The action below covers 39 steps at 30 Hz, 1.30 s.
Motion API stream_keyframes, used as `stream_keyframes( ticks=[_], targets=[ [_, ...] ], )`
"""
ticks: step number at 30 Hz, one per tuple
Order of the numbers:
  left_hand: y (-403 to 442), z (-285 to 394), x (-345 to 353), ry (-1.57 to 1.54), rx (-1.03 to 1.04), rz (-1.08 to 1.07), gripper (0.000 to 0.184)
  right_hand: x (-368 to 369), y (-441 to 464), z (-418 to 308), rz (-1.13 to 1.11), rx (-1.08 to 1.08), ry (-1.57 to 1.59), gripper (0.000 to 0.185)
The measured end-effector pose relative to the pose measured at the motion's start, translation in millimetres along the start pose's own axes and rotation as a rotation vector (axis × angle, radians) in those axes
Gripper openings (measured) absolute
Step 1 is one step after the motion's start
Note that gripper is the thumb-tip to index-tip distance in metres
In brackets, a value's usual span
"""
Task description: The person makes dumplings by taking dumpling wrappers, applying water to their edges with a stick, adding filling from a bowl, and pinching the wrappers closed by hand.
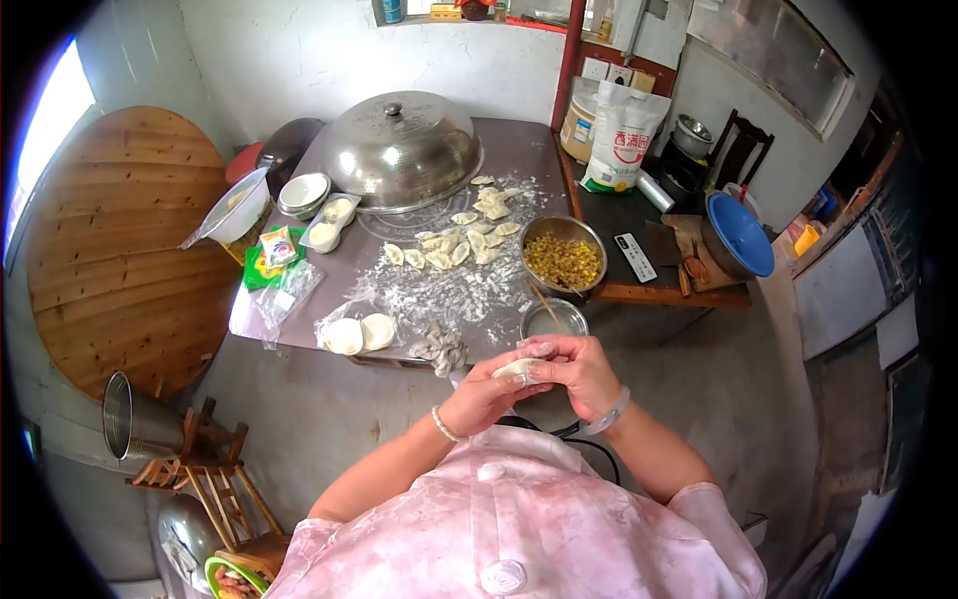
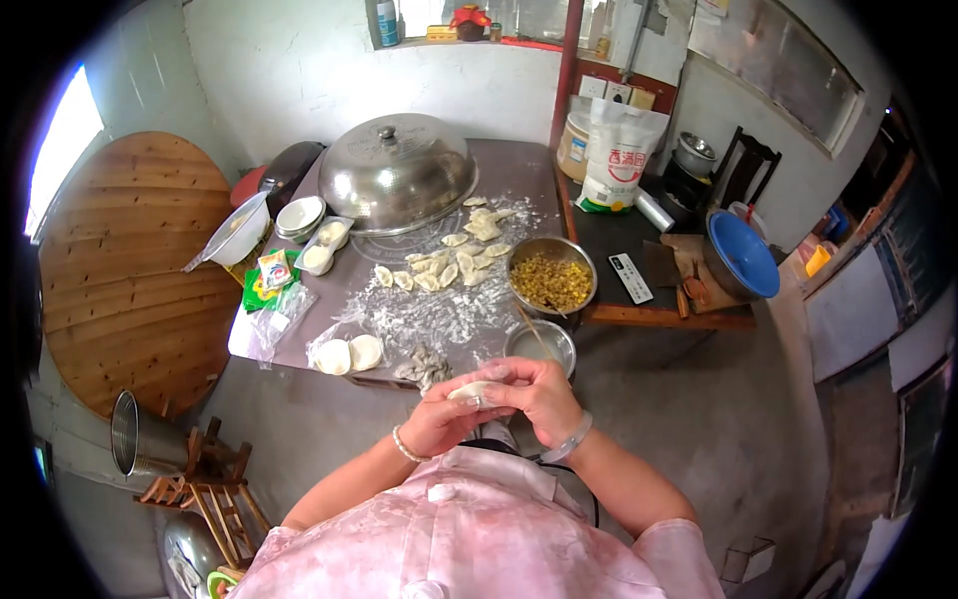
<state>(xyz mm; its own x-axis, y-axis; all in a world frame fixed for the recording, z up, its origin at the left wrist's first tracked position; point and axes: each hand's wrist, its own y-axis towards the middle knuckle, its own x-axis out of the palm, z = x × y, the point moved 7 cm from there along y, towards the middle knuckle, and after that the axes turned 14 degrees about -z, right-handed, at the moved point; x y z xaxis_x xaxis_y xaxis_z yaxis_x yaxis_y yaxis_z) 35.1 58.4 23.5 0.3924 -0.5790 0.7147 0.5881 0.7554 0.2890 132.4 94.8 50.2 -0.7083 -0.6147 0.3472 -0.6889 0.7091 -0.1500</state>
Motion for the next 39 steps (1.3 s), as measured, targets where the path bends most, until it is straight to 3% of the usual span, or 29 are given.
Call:
stream_keyframes(
  ticks=[5, 8, 11, 17, 20, 24, 29, 32, 35, 39],
  targets=[
    [4.5, 5.7, 7.3, -0.014, 0.005, 0.118, 0.050, -1.9, -2.2, -7.4, 0.021, -0.203, -0.077, 0.006],
    [-2.7, 3.0, -6.3, 0.313, 0.001, 0.173, 0.052, -9.4, -1.0, -4.1, 0.045, -0.247, -0.097, 0.004],
    [-7.2, 7.9, -7.5, 0.342, 0.079, 0.228, 0.053, -17.5, -3.6, -3.0, 0.097, -0.216, -0.069, 0.005],
    [-19.5, 11.3, -15.3, 0.504, 0.071, 0.401, 0.034, -22.6, -6.0, -7.8, 0.098, -0.222, -0.052, 0.008],
    [-25.4, 9.3, -24.6, 0.648, -0.028, 0.419, 0.029, -19.6, -5.9, -8.0, 0.074, -0.202, -0.050, 0.009],
    [-27.7, 16.3, -22.0, 0.634, -0.008, 0.407, 0.020, -13.7, -5.5, -8.7, 0.047, -0.185, -0.077, 0.009],
    [-21.2, 33.4, -2.3, 0.529, 0.133, 0.469, 0.015, -6.5, -5.8, -18.2, 0.032, -0.212, -0.256, 0.009],
    [-20.1, 26.9, -10.2, 0.612, 0.183, 0.331, 0.026, -1.6, -4.9, -21.1, 0.007, -0.235, -0.397, 0.007],
    [-19.7, 31.6, -7.8, 0.689, 0.170, 0.359, 0.031, 1.8, -6.5, -28.3, 0.018, -0.313, -0.543, 0.008],
    [-13.0, 33.1, 6.9, 0.517, 0.129, 0.385, 0.030, 11.3, -10.3, -42.5, 0.045, -0.456, -0.767, 0.009]
  ],
)
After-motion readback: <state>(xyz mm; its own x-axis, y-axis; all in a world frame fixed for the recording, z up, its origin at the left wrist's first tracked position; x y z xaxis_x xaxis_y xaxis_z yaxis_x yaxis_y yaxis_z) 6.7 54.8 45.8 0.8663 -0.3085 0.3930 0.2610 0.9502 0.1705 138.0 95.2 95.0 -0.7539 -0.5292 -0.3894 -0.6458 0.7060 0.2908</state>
